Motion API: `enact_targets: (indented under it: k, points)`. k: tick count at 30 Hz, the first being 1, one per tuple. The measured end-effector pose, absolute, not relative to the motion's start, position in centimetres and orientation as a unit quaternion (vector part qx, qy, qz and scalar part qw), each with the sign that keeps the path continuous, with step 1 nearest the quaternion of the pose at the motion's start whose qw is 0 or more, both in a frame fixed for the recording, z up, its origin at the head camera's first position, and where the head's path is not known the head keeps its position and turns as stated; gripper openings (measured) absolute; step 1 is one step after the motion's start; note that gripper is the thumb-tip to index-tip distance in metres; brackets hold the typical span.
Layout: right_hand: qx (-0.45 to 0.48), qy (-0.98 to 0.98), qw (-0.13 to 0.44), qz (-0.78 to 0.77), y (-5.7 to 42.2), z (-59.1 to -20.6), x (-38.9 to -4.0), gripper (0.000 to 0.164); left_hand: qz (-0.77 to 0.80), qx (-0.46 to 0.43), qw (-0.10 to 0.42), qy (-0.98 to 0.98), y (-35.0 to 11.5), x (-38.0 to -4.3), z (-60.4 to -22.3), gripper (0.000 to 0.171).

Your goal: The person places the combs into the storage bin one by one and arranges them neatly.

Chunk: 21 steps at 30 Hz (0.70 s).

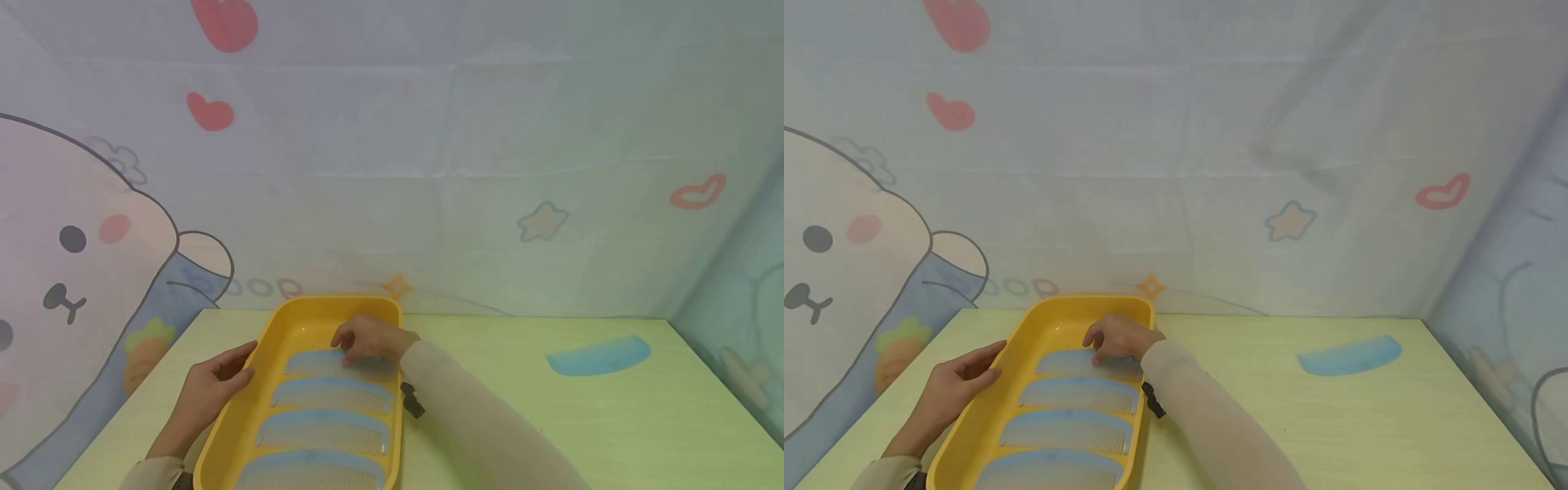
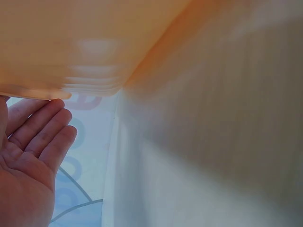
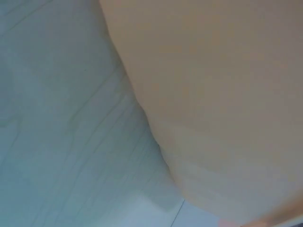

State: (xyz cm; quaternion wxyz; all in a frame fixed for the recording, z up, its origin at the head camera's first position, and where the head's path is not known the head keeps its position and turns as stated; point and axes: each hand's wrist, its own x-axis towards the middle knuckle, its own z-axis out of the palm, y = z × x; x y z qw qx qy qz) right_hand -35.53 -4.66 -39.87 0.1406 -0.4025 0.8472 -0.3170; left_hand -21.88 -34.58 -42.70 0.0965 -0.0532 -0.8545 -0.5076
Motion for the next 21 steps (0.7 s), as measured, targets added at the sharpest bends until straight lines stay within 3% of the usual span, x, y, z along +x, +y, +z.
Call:
enact_targets:
  k: [11,21]
  points:
    - [-0.365,0.808,0.112,-0.449,-3.9,-39.4,-34.6,0.028,-0.498,-0.052,0.099,-0.86,-34.5,-21.9,-42.8,0.052]
    - [-0.368,0.798,0.008,-0.477,-0.4,-37.6,-32.9,0.024,-0.496,-0.064,0.108,-0.859,-34.6,-21.9,-42.7,0.051]
